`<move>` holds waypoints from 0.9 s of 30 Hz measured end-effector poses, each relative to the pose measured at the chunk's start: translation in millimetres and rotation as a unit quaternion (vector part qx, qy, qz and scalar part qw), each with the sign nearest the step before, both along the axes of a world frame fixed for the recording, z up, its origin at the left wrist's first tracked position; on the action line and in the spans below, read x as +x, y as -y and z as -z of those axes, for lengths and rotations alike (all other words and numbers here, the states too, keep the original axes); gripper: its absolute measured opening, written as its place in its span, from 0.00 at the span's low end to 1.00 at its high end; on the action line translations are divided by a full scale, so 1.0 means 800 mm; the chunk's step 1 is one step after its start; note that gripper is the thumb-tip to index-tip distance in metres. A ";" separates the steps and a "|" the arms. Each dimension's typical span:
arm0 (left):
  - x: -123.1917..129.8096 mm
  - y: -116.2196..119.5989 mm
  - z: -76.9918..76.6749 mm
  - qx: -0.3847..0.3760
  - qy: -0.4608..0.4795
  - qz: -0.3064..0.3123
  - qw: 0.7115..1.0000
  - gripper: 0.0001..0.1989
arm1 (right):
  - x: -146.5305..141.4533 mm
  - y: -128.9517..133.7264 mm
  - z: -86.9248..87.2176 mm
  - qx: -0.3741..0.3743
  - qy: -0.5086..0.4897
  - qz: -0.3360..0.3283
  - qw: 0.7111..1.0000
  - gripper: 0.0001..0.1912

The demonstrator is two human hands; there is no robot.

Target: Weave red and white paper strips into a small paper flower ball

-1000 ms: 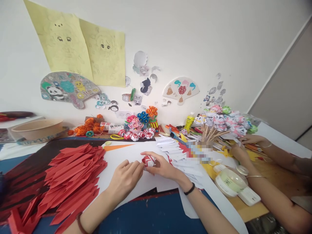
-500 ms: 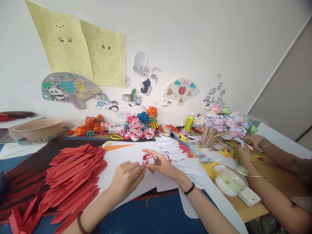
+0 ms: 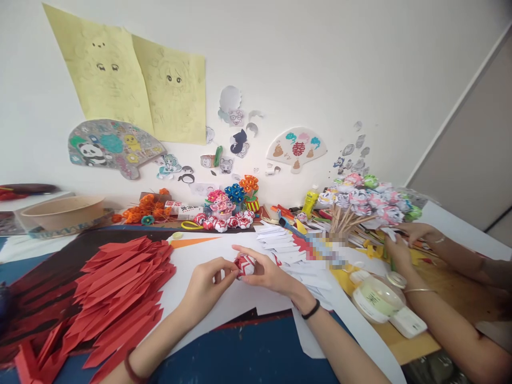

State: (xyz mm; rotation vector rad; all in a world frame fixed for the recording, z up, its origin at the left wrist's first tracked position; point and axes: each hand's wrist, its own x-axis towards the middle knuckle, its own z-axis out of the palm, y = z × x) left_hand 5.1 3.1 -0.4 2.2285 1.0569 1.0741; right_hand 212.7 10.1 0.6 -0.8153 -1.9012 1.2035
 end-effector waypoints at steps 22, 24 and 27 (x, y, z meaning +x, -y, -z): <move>-0.007 -0.003 0.002 0.037 -0.057 0.048 0.997 0.11 | 0.002 0.002 -0.003 -0.010 0.000 -0.018 1.000 0.39; -0.006 -0.001 0.002 0.057 -0.083 0.041 0.994 0.10 | 0.002 0.003 -0.003 -0.008 -0.003 -0.015 1.000 0.39; -0.004 0.002 0.003 0.095 -0.120 0.033 0.988 0.11 | 0.001 0.004 -0.004 -0.015 0.003 -0.016 1.000 0.39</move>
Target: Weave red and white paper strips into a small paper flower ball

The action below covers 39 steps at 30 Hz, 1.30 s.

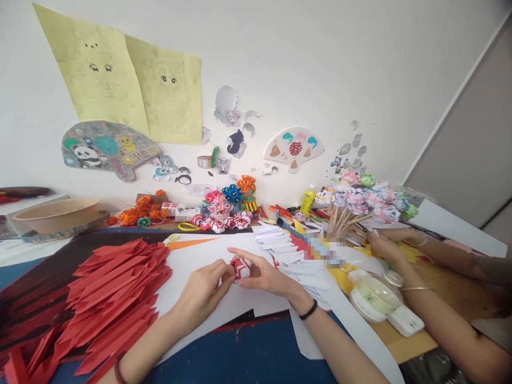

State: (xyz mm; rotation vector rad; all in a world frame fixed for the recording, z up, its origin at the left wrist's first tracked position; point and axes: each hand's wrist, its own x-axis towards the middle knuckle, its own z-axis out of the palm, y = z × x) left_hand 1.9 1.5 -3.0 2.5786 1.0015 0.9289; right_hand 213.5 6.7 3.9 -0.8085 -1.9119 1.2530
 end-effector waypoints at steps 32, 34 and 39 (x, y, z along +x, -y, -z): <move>-0.003 0.003 -0.006 0.317 -0.167 -0.022 0.933 0.09 | -0.006 -0.005 0.011 0.080 -0.017 0.029 0.996 0.34; -0.002 0.004 -0.005 0.333 -0.178 -0.018 0.926 0.09 | -0.006 -0.005 0.011 0.088 -0.004 0.034 0.996 0.35; 0.001 0.002 0.003 0.360 -0.172 -0.014 0.917 0.10 | -0.009 -0.002 0.008 0.100 0.009 0.041 0.994 0.32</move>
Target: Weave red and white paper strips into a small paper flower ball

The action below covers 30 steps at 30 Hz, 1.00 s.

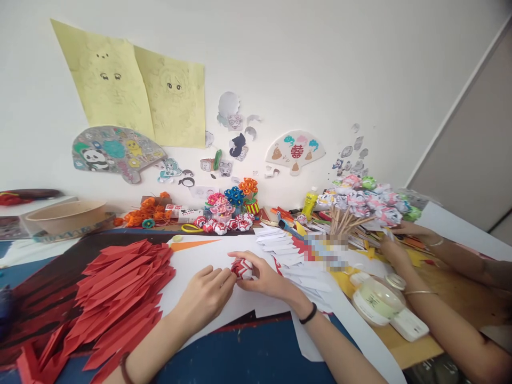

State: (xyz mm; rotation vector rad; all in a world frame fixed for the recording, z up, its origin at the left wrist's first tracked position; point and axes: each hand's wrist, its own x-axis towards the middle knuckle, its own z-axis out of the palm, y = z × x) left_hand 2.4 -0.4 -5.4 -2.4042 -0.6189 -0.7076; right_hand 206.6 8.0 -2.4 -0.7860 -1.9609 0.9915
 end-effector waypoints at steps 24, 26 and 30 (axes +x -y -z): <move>0.005 0.001 -0.020 -0.494 0.268 0.017 0.827 0.11 | 0.004 -0.003 -0.001 -0.096 -0.059 -0.055 0.992 0.33; 0.004 0.000 -0.018 -0.483 0.267 0.028 0.833 0.11 | 0.005 -0.004 -0.001 -0.097 -0.054 -0.056 0.992 0.34; 0.003 -0.001 -0.015 -0.459 0.270 0.038 0.845 0.09 | 0.005 -0.003 -0.002 -0.106 -0.047 -0.054 0.992 0.34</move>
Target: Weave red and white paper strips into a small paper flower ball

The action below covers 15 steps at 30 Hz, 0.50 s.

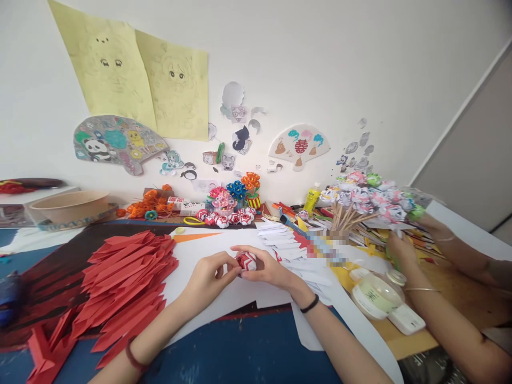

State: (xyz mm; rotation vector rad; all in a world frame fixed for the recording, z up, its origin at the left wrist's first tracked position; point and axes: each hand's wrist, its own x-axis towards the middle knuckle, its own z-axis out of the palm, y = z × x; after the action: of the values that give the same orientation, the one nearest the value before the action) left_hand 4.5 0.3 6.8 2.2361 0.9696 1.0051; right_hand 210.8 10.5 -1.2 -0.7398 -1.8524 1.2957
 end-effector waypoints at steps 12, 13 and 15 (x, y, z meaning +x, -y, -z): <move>0.001 0.003 0.002 0.023 -0.009 0.010 1.000 0.09 | -0.001 0.004 -0.004 -0.056 -0.024 -0.022 0.998 0.34; 0.001 0.004 0.003 0.026 -0.011 0.007 1.000 0.10 | -0.001 0.005 -0.005 -0.062 -0.023 -0.022 0.998 0.34; 0.002 0.005 0.004 0.030 -0.010 0.005 0.999 0.10 | -0.002 0.005 -0.005 -0.067 -0.022 -0.019 0.997 0.34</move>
State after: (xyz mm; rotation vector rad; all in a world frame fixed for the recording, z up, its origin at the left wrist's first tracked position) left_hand 5.8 -3.6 3.6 2.3019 0.9473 1.0229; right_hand 209.6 6.2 2.7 -0.7427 -1.7648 1.4606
